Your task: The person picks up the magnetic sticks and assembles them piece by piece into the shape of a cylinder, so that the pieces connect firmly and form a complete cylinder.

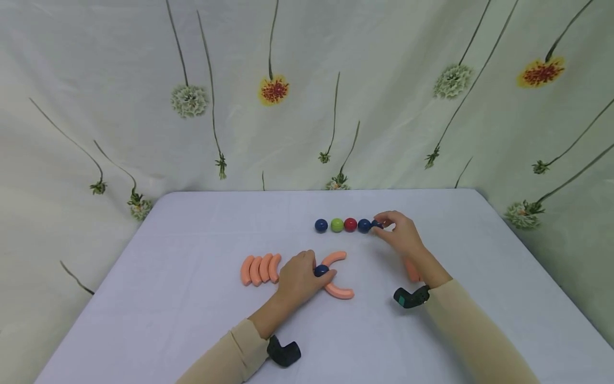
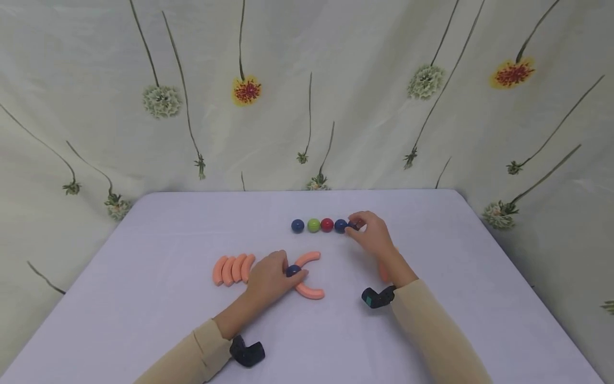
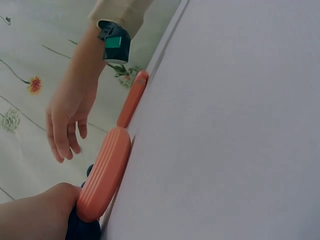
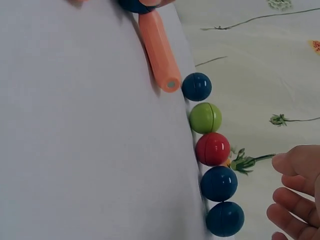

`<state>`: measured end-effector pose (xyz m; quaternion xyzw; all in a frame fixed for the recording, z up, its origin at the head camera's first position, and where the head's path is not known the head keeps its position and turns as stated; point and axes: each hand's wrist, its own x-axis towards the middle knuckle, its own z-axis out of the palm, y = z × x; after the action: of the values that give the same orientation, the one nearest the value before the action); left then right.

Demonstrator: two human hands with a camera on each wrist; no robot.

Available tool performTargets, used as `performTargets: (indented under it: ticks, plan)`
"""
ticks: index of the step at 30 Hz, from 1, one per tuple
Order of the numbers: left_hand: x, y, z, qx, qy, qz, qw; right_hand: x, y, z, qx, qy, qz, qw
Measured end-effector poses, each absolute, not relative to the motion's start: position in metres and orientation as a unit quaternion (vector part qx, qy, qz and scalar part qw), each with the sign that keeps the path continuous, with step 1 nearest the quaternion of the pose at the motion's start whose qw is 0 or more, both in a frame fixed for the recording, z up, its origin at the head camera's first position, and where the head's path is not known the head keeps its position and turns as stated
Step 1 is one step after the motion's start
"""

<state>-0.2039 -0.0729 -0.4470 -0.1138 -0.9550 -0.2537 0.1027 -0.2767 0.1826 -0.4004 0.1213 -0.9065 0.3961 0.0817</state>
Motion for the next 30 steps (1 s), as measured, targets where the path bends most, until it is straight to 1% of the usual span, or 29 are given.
performTargets:
  ticks: [6, 9, 19, 25, 30]
  plan:
    - [-0.203, -0.073, -0.454, -0.129, -0.952, -0.244, 0.135, -0.293, 0.187, -0.398, 0.094, -0.916, 0.383, 0.072]
    - [-0.204, -0.073, -0.456, -0.142, -0.945, -0.259, 0.140, -0.300, 0.186, -0.400, 0.077, -0.922, 0.374, 0.063]
    - [-0.211, -0.079, -0.461, -0.211, -0.924, -0.299, 0.115, -0.315, 0.190, -0.410, 0.050, -0.930, 0.364, 0.014]
    - [-0.211, -0.082, -0.460, -0.222, -0.925, -0.292, 0.104, -0.322, 0.197, -0.423, 0.054, -0.930, 0.362, -0.004]
    - [-0.210, -0.083, -0.460, -0.229, -0.928, -0.279, 0.091, -0.320, 0.195, -0.427, 0.049, -0.933, 0.358, -0.011]
